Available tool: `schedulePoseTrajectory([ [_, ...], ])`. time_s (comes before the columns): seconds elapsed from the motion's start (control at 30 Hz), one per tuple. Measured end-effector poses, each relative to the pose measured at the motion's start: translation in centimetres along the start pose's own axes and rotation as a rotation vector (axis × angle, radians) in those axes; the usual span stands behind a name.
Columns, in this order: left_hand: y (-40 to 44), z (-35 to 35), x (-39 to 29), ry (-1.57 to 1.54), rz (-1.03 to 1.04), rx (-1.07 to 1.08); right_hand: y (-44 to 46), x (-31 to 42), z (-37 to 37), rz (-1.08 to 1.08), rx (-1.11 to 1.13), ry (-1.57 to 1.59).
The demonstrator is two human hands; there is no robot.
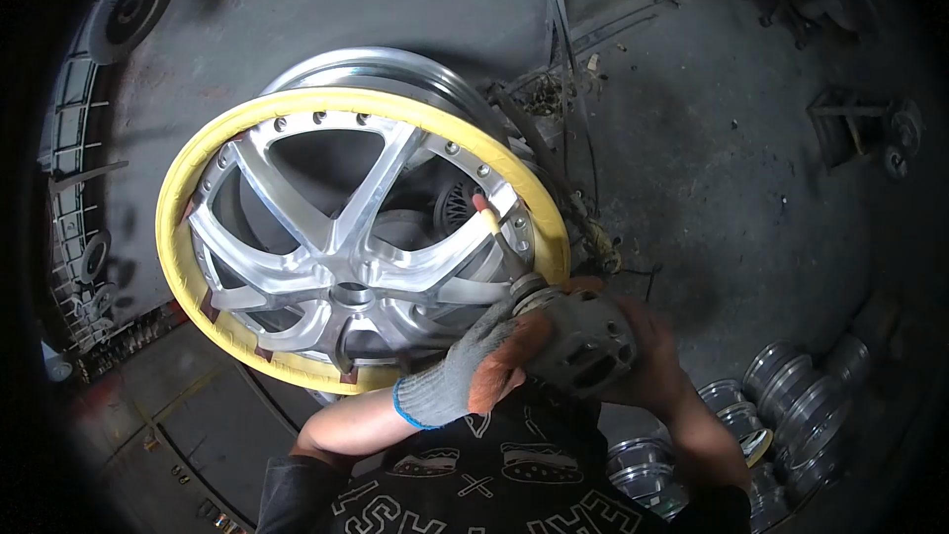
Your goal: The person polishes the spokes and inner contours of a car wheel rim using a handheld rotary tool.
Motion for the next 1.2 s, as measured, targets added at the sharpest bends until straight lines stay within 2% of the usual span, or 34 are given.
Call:
schedulePoseTrajectory([
  [0.07,-0.4,-0.2,0.1,-0.001,0.000,-0.002,0.5,1.2,-0.2,-0.012,-0.011,-0.042],
  [0.13,-0.7,-0.3,0.5,0.000,0.000,-0.005,1.2,2.2,0.0,-0.034,0.002,0.047],
  [0.23,1.7,0.2,1.9,0.000,0.000,-0.007,0.6,2.4,1.0,-0.072,-0.027,0.053],
  [0.37,-4.5,-0.6,5.3,0.000,-0.004,-0.009,0.9,4.4,1.8,-0.052,-0.019,0.104],
  [0.43,-5.8,-0.3,6.2,0.000,-0.006,-0.010,1.4,5.4,2.2,-0.007,0.066,0.274],
  [0.6,0.4,6.5,12.2,0.015,-0.006,-0.018,-0.9,3.8,4.8,-0.044,0.050,0.117],
  [0.7,-7.4,7.5,15.7,0.286,0.421,-0.355,-0.6,4.5,4.6,-0.078,0.052,0.062],
  [0.77,-6.5,7.5,16.7,0.730,0.753,-0.733,-0.1,5.0,3.7,-0.102,0.043,0.034],
  [0.83,-2.8,7.7,16.3,1.305,0.903,-1.214,0.7,5.0,2.6,-0.019,0.119,0.103],
  [0.87,-0.7,7.9,15.8,1.582,0.866,-1.491,0.9,4.6,2.3,-0.019,0.118,0.102],
  [0.9,0.7,8.1,15.2,1.780,0.798,-1.657,1.1,4.1,1.9,-0.065,0.064,0.088],
  [0.93,1.6,8.0,14.5,1.905,0.730,-1.736,1.4,3.8,1.4,-0.112,0.010,0.074],
  [1.03,3.3,7.6,12.3,2.107,0.591,-1.862,2.7,4.8,-1.4,-0.112,0.026,-0.050],
  [1.13,4.0,7.2,10.6,2.159,0.557,-1.900,1.6,1.2,-1.2,-0.067,0.038,-0.109],
  [1.2,4.4,7.0,9.9,2.162,0.547,-1.914,2.2,1.7,-2.0,-0.083,0.031,-0.088],
])
Point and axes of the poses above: each hand's wrist, its own y-axis towards the middle knuckle, its own z-axis out of the palm, x = y × z, the point moved 2 cm from there along y, towards the middle knuckle, and after that the axes turned 3 degrees about z, right-handed, at the moved point
